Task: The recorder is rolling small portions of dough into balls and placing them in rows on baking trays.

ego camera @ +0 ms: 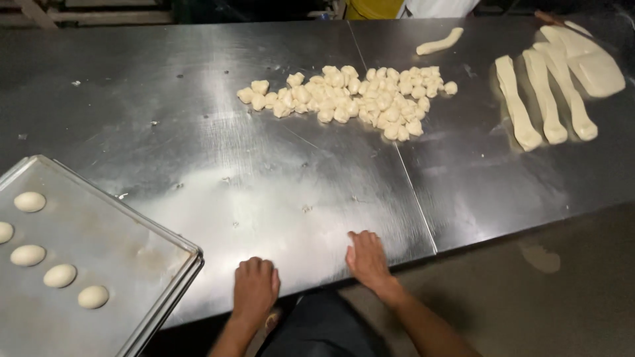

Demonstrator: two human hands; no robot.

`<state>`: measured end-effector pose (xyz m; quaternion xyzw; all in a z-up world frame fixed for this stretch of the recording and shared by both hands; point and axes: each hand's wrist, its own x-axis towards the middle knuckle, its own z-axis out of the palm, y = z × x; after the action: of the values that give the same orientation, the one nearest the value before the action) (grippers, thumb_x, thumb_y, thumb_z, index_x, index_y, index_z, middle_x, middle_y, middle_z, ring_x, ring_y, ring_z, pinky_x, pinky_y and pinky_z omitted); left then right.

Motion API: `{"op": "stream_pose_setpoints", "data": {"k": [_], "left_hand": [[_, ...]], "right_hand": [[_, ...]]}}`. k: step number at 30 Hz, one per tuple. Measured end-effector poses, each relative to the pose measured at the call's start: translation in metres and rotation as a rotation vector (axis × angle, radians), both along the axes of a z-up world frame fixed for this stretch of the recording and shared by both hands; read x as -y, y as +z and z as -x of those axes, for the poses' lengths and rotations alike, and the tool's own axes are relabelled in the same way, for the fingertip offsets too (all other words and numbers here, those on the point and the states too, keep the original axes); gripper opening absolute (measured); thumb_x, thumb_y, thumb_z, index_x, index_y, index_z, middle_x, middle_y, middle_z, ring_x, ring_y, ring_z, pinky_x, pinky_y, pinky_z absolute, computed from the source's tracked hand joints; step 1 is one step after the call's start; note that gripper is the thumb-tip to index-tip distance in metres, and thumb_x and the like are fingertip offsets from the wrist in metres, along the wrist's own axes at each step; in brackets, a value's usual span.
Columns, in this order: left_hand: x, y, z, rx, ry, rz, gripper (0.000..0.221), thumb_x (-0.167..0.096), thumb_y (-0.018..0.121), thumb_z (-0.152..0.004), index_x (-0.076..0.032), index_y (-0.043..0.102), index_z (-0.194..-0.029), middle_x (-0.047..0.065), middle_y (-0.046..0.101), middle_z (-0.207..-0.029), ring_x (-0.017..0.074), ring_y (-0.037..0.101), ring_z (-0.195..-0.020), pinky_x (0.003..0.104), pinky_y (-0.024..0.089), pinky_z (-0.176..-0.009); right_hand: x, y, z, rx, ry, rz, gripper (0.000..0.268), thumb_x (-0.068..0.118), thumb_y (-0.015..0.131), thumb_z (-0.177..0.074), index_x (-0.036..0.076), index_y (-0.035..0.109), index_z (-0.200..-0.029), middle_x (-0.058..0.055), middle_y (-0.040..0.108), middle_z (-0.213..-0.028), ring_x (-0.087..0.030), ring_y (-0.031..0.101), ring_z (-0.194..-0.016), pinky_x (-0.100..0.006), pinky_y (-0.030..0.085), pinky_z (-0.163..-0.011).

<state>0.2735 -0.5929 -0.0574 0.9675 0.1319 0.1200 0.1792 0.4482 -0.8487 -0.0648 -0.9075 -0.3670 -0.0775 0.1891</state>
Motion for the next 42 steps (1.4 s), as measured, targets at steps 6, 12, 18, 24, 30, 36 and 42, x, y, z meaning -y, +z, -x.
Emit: {"op": "stream_pose_setpoints", "data": {"k": [6,12,18,24,30,36,42], "left_hand": [[-0.042,0.024,-0.068,-0.069,0.088,0.0,0.028,-0.031,0.064,-0.086,-0.006,0.062,-0.098,0.017,0.056,-0.102,0.0337,0.049,-0.096,0.049,0.039,-0.086],[-0.025,0.007,-0.15,0.062,0.171,0.113,0.027,-0.028,0.062,-0.091,-0.002,0.059,-0.091,0.019,0.055,-0.097,0.0357,0.049,-0.096,0.051,0.039,-0.09],[0.046,0.02,-0.119,0.055,-0.019,0.153,0.021,-0.013,0.064,-0.076,0.0,0.058,-0.092,0.019,0.057,-0.098,0.037,0.052,-0.094,0.048,0.042,-0.086],[0.01,-0.014,0.001,-0.01,-0.092,0.14,0.022,-0.011,0.064,-0.078,-0.002,0.06,-0.098,0.017,0.055,-0.097,0.0341,0.051,-0.087,0.048,0.042,-0.08],[-0.03,0.01,-0.068,-0.1,0.105,0.03,0.021,-0.016,0.062,-0.08,-0.004,0.06,-0.096,0.015,0.054,-0.097,0.0319,0.05,-0.093,0.047,0.04,-0.087],[-0.014,0.005,-0.161,0.063,0.203,0.112,0.016,-0.015,0.062,-0.084,-0.002,0.059,-0.092,0.017,0.057,-0.097,0.0346,0.051,-0.097,0.049,0.04,-0.094],[0.036,0.024,-0.097,0.014,0.035,0.134,0.02,-0.01,0.068,-0.072,-0.002,0.057,-0.087,0.019,0.058,-0.095,0.0367,0.053,-0.092,0.047,0.042,-0.086]], "right_hand": [[-0.047,0.012,-0.081,-0.03,-0.239,0.105,0.037,0.014,0.061,-0.093,0.004,0.057,-0.128,-0.016,0.056,-0.104,-0.03,0.052,-0.099,-0.047,0.038,-0.091],[-0.11,-0.008,-0.13,0.085,-0.427,-0.131,0.027,0.018,0.067,-0.092,0.004,0.063,-0.115,-0.014,0.064,-0.107,-0.032,0.058,-0.103,-0.047,0.041,-0.096],[-0.113,-0.012,-0.058,0.03,-0.167,-0.317,0.037,0.003,0.058,-0.079,0.004,0.062,-0.116,-0.018,0.063,-0.108,-0.039,0.057,-0.103,-0.05,0.044,-0.095],[0.0,0.002,-0.009,-0.079,0.227,-0.048,0.035,0.012,0.062,-0.088,0.001,0.058,-0.121,-0.02,0.058,-0.104,-0.038,0.054,-0.101,-0.05,0.042,-0.093],[-0.034,0.024,-0.076,-0.119,-0.038,0.055,0.036,0.011,0.06,-0.091,0.0,0.059,-0.125,-0.017,0.058,-0.107,-0.033,0.054,-0.1,-0.046,0.04,-0.093],[-0.116,-0.009,-0.141,0.041,-0.253,-0.209,0.029,0.016,0.067,-0.089,0.003,0.063,-0.115,-0.016,0.067,-0.111,-0.034,0.059,-0.105,-0.047,0.041,-0.096],[-0.121,-0.01,-0.034,-0.094,0.041,-0.289,0.025,0.004,0.059,-0.091,0.002,0.063,-0.116,-0.018,0.064,-0.107,-0.038,0.058,-0.103,-0.048,0.043,-0.097]]}}
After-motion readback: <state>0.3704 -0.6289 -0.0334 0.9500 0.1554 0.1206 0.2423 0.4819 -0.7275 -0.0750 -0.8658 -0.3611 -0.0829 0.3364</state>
